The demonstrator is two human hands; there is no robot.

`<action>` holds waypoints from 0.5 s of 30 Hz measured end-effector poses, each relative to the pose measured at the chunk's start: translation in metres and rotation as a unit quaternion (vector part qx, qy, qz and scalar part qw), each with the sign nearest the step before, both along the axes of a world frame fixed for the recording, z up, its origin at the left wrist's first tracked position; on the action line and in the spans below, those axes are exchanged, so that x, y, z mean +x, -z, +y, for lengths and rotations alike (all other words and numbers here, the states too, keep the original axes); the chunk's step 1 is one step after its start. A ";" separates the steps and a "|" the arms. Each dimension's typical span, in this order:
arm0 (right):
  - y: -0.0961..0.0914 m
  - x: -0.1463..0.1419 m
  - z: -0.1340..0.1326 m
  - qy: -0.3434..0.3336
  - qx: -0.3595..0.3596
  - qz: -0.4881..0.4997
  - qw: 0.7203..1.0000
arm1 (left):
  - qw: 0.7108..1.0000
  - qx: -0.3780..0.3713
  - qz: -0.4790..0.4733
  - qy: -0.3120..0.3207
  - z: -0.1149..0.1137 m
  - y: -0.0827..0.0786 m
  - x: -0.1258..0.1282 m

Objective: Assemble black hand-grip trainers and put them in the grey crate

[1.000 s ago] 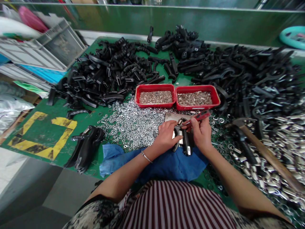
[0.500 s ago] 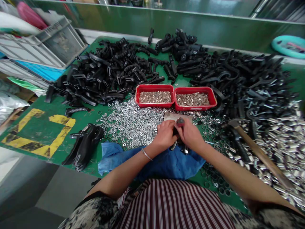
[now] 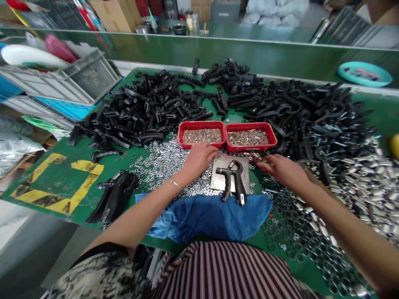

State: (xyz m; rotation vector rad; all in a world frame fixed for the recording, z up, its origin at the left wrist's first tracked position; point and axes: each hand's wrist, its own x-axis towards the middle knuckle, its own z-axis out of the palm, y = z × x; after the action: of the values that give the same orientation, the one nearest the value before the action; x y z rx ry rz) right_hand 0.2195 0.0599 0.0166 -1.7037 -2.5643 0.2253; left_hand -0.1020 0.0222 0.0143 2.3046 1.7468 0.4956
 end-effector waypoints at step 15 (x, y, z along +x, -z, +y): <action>0.003 -0.210 0.103 -0.240 0.016 0.004 0.971 | 0.974 -0.049 0.188 -0.114 0.079 0.001 -0.046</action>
State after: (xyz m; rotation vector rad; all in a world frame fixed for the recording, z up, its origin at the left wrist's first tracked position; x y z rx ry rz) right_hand 0.0097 0.1629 0.0136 -1.0399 -2.9111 0.2050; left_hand -0.1480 0.1013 0.0135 2.2515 2.1669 -0.0004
